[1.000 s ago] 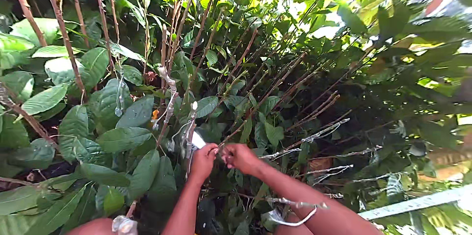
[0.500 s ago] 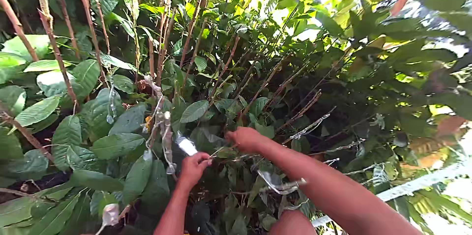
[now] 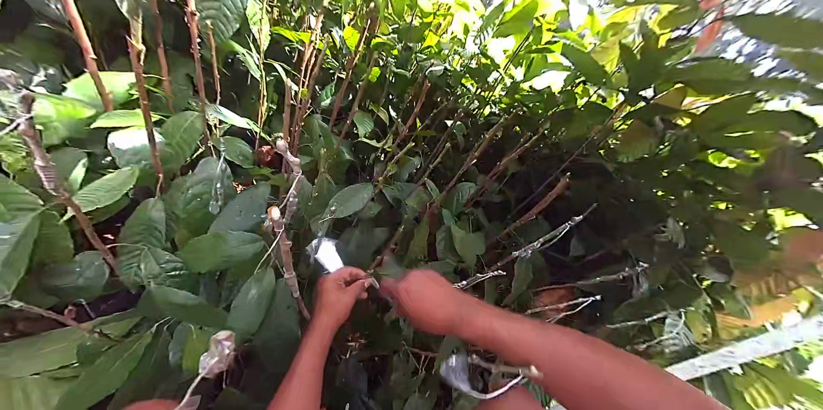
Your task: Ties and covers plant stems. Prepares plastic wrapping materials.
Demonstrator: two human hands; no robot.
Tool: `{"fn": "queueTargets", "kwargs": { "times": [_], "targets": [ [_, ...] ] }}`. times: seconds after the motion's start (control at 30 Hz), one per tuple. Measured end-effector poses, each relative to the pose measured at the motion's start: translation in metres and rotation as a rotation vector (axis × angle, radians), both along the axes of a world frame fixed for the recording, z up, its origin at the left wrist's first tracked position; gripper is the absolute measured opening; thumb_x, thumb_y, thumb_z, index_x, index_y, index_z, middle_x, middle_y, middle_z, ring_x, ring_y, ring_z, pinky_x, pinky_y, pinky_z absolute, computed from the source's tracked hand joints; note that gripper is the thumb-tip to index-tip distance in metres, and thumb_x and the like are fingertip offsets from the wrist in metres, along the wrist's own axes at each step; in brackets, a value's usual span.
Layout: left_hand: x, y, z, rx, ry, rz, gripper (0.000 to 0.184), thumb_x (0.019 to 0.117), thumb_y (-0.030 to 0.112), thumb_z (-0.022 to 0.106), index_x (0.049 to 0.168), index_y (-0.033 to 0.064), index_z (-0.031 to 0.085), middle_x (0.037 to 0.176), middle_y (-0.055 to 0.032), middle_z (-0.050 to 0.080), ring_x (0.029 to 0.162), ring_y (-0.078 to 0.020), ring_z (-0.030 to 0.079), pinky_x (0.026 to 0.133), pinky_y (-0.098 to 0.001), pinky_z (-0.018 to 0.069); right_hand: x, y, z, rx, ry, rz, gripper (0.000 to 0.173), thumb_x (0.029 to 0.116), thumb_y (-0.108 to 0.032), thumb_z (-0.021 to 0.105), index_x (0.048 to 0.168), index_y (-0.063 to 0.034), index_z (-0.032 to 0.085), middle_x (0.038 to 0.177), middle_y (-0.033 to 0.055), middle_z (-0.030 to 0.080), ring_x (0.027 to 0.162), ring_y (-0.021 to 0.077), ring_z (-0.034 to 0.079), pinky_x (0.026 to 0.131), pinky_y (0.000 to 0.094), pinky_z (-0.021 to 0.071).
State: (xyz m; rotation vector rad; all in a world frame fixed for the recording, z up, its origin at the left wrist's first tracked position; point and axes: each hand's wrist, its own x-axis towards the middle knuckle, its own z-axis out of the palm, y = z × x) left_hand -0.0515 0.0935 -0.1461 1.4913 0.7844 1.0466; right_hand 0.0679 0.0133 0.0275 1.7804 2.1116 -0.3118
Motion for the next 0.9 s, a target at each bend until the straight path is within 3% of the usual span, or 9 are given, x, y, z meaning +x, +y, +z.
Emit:
{"fn": "queueTargets", "kwargs": {
  "times": [0.07, 0.13, 0.27, 0.37, 0.47, 0.53, 0.6, 0.77, 0.9],
  "targets": [
    [0.006, -0.006, 0.007, 0.064, 0.116, -0.016, 0.017, 0.0915, 0.014, 0.071, 0.101, -0.0002, 0.073, 0.091, -0.0118, 0.073, 0.085, -0.0213, 0.071, 0.085, -0.0454, 0.0575, -0.023, 0.003, 0.017, -0.044, 0.304, -0.004, 0.026, 0.1016, -0.012, 0.061, 0.124, -0.0004, 0.066, 0.104, 0.0197, 0.072, 0.091, 0.0325, 0.071, 0.083, 0.0528, 0.057],
    [0.01, -0.011, -0.001, 0.149, 0.216, -0.135, 0.019, 0.094, 0.017, 0.07, 0.105, 0.0023, 0.075, 0.099, -0.0115, 0.075, 0.093, -0.0227, 0.072, 0.092, -0.048, 0.0571, 0.011, 0.037, 0.028, -0.122, 0.504, -0.099, 0.034, 0.1056, -0.011, 0.052, 0.137, -0.0002, 0.056, 0.128, 0.0177, 0.066, 0.101, 0.0219, 0.067, 0.082, 0.0392, 0.0543],
    [-0.001, -0.003, -0.002, 0.063, -0.007, -0.044, 0.012, 0.0927, 0.009, 0.072, 0.102, 0.0031, 0.074, 0.097, -0.0052, 0.075, 0.083, -0.012, 0.073, 0.082, -0.0334, 0.0629, 0.035, 0.032, 0.0, 0.027, -0.05, -0.037, 0.033, 0.1019, -0.014, 0.056, 0.133, -0.0046, 0.061, 0.118, 0.027, 0.067, 0.113, 0.0465, 0.064, 0.094, 0.0662, 0.05],
    [0.004, -0.006, 0.012, 0.03, 0.057, 0.016, 0.013, 0.0916, 0.01, 0.07, 0.1, 0.0014, 0.074, 0.09, -0.0084, 0.074, 0.081, -0.0169, 0.071, 0.081, -0.0397, 0.0593, -0.018, 0.007, 0.012, -0.05, 0.165, 0.02, 0.028, 0.1008, -0.012, 0.062, 0.127, -0.0035, 0.064, 0.105, 0.0203, 0.071, 0.098, 0.0375, 0.07, 0.089, 0.0584, 0.0544],
    [0.013, -0.014, 0.004, 0.126, 0.211, -0.157, 0.019, 0.0944, 0.017, 0.071, 0.106, 0.003, 0.075, 0.101, -0.0113, 0.075, 0.095, -0.0227, 0.072, 0.093, -0.047, 0.0577, 0.024, 0.05, 0.027, -0.212, 0.513, -0.141, 0.034, 0.1079, -0.014, 0.048, 0.139, -0.0035, 0.056, 0.127, 0.0133, 0.066, 0.096, 0.018, 0.065, 0.08, 0.0383, 0.053],
    [0.01, -0.009, -0.002, 0.186, 0.146, -0.134, 0.019, 0.0928, 0.023, 0.073, 0.103, 0.0076, 0.076, 0.099, -0.005, 0.076, 0.089, -0.0149, 0.073, 0.088, -0.0401, 0.0602, 0.058, 0.065, 0.011, -0.16, 0.258, -0.129, 0.036, 0.1085, -0.017, 0.048, 0.142, -0.0048, 0.056, 0.136, 0.0159, 0.064, 0.119, 0.028, 0.065, 0.099, 0.0517, 0.0518],
    [0.004, -0.005, 0.0, 0.171, 0.098, -0.045, 0.016, 0.0898, 0.021, 0.073, 0.098, 0.0075, 0.076, 0.093, -0.0039, 0.075, 0.081, -0.0126, 0.072, 0.081, -0.0374, 0.061, 0.053, 0.048, -0.006, -0.11, -0.021, -0.032, 0.033, 0.1045, -0.021, 0.056, 0.134, -0.0073, 0.063, 0.126, 0.0226, 0.067, 0.122, 0.0428, 0.062, 0.102, 0.0661, 0.0466],
    [0.005, -0.004, 0.003, 0.113, 0.09, 0.076, 0.012, 0.0881, 0.019, 0.073, 0.094, 0.0084, 0.074, 0.084, -0.0014, 0.074, 0.072, -0.0107, 0.07, 0.073, -0.0355, 0.0601, 0.062, 0.016, -0.017, -0.108, 0.079, -0.113, 0.025, 0.0976, -0.023, 0.07, 0.117, -0.0077, 0.073, 0.112, 0.0148, 0.074, 0.108, 0.0336, 0.069, 0.099, 0.0601, 0.0497],
    [0.007, -0.01, 0.014, 0.148, 0.137, -0.012, 0.015, 0.0915, 0.015, 0.072, 0.102, 0.0041, 0.075, 0.093, -0.0069, 0.075, 0.084, -0.0162, 0.073, 0.084, -0.0399, 0.06, -0.01, -0.014, 0.001, -0.109, 0.185, -0.033, 0.03, 0.101, -0.014, 0.062, 0.129, -0.0035, 0.062, 0.102, 0.0204, 0.071, 0.096, 0.039, 0.07, 0.088, 0.0604, 0.053]
  ]
}}
